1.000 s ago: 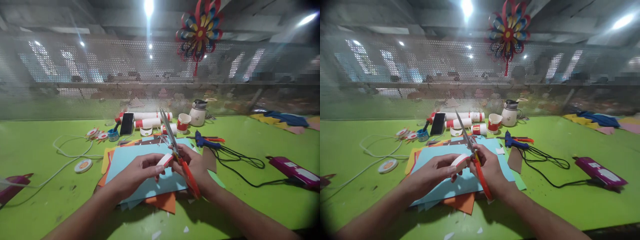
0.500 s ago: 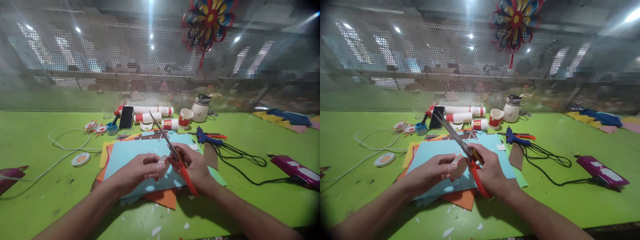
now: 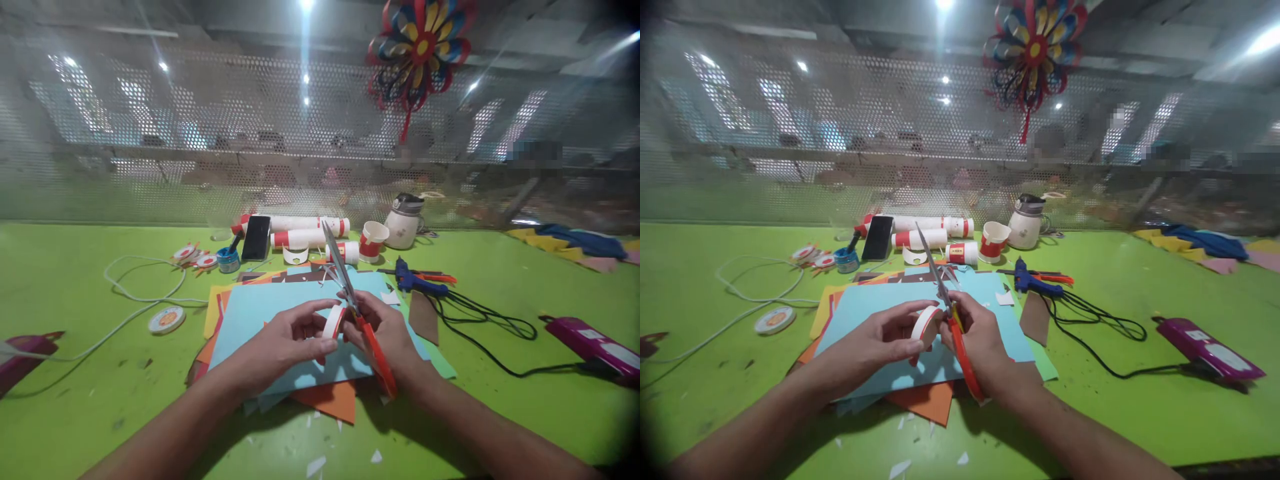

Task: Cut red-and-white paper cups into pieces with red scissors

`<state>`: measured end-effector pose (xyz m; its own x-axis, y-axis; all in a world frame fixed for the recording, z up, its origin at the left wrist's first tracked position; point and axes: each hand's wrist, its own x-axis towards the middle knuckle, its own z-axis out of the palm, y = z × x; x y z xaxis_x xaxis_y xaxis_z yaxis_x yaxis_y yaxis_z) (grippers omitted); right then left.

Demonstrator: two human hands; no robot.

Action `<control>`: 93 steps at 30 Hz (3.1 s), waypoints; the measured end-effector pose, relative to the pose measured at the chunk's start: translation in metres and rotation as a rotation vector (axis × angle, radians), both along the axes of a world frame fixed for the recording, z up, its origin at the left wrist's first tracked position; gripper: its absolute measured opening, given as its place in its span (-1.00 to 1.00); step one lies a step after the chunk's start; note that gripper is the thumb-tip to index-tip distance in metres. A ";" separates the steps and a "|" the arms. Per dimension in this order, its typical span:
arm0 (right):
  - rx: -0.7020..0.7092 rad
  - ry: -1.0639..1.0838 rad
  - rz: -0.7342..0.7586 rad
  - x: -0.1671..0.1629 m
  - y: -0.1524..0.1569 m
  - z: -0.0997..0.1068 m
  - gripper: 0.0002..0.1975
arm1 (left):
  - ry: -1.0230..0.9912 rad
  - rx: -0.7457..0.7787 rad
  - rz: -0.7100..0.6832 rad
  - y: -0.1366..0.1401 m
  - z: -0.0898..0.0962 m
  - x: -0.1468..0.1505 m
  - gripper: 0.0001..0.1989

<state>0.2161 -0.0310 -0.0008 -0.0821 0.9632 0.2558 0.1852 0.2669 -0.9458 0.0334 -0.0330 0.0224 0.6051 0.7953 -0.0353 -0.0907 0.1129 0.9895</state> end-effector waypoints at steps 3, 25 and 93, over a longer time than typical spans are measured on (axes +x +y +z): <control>-0.018 -0.057 0.001 -0.003 -0.003 0.005 -0.55 | -0.002 0.017 0.013 0.003 0.000 -0.003 -0.49; 0.115 -0.659 0.371 0.021 -0.029 0.044 -0.80 | -0.292 0.210 0.294 0.036 0.014 -0.056 -0.58; 0.021 -0.723 0.399 0.021 -0.032 0.044 -0.74 | -0.181 0.192 0.222 0.035 0.009 -0.057 -0.65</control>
<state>0.2371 -0.0634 0.0427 -0.5682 0.8225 0.0268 0.6335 0.4579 -0.6237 -0.0234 0.0025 0.0317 0.3997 0.8898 0.2201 -0.2677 -0.1163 0.9565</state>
